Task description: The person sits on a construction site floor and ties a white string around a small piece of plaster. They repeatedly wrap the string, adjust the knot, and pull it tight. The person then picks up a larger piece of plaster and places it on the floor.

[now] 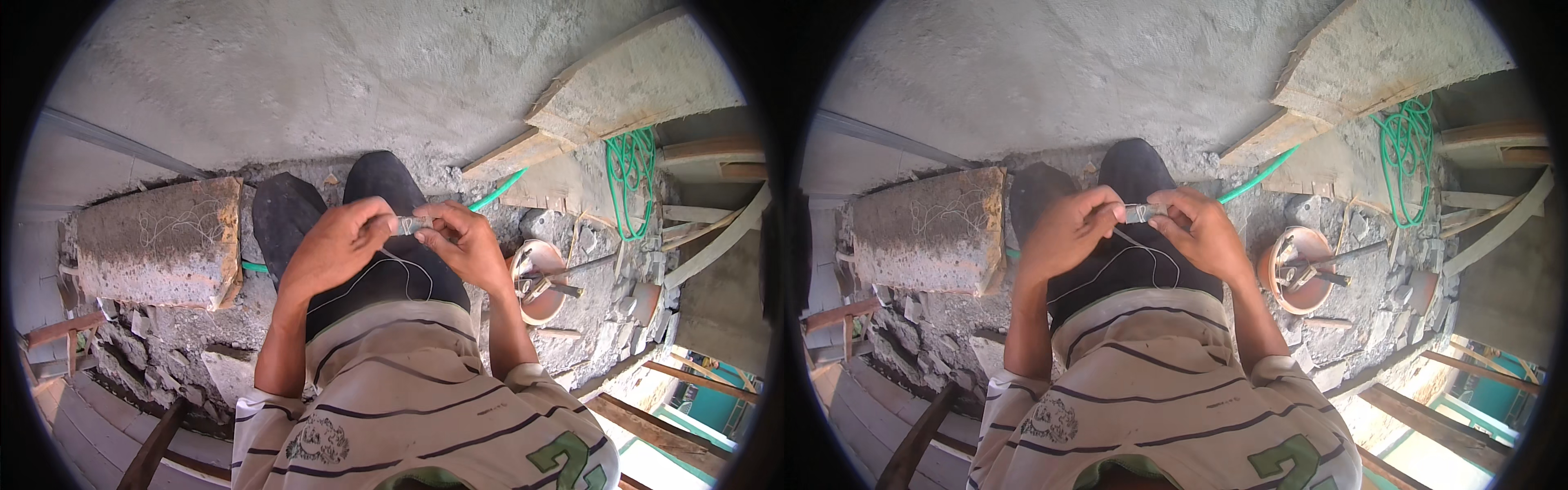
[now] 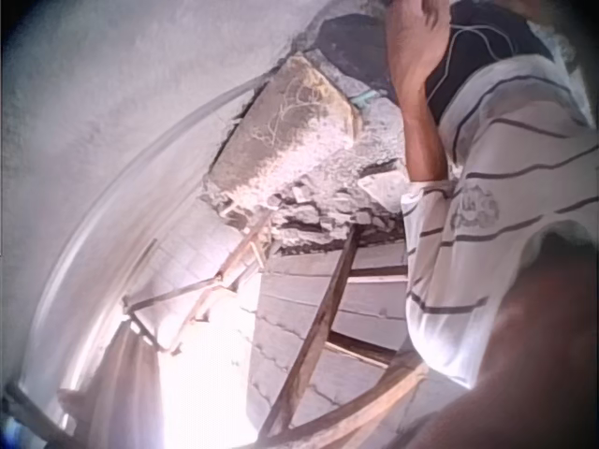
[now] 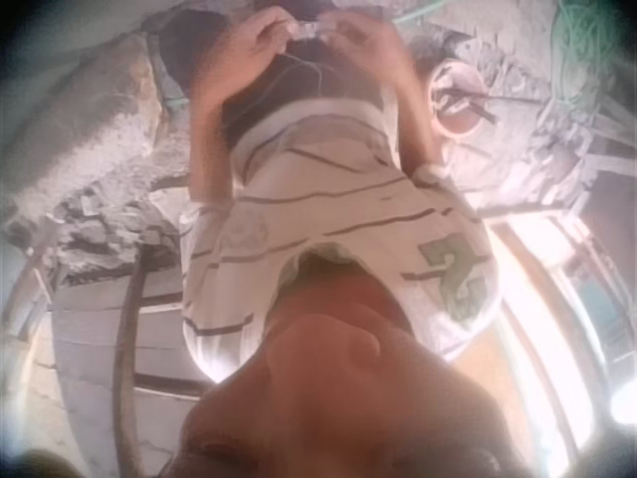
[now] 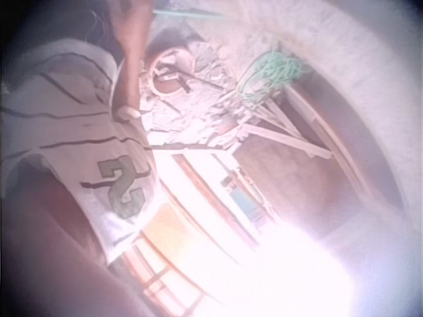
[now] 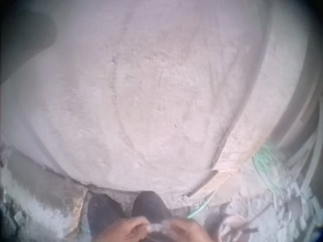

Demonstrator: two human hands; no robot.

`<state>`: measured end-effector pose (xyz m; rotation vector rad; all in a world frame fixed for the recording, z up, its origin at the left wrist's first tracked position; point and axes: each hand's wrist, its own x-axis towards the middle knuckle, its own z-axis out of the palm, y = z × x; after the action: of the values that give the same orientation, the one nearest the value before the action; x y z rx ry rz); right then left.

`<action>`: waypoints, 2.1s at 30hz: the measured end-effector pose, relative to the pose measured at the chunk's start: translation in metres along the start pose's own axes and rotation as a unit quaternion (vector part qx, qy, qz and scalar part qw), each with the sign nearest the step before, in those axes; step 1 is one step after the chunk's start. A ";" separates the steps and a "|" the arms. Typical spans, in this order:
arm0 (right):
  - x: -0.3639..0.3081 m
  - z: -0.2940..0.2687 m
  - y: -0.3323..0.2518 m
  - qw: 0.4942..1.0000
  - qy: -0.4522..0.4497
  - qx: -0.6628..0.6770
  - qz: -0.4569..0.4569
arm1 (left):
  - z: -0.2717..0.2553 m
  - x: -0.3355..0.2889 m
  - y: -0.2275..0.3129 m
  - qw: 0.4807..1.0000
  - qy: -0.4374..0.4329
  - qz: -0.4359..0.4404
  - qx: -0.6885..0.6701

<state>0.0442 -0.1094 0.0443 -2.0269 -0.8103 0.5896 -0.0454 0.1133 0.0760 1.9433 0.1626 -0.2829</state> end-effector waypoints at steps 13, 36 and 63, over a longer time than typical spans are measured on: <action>-0.003 -0.018 0.006 0.983 -0.045 0.174 0.033 | 0.006 0.010 -0.027 0.977 -0.045 0.061 -0.202; 0.004 -0.021 -0.010 0.991 -0.037 0.131 0.008 | 0.002 -0.007 -0.006 0.994 -0.013 0.105 -0.033; 0.022 -0.009 -0.004 0.958 0.080 0.274 0.015 | 0.033 -0.009 -0.005 0.957 -0.141 0.112 -0.228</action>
<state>0.0636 -0.0963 0.0499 -1.5531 -0.4538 0.5813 -0.0588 0.0847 0.0619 1.4287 -0.1684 -0.3343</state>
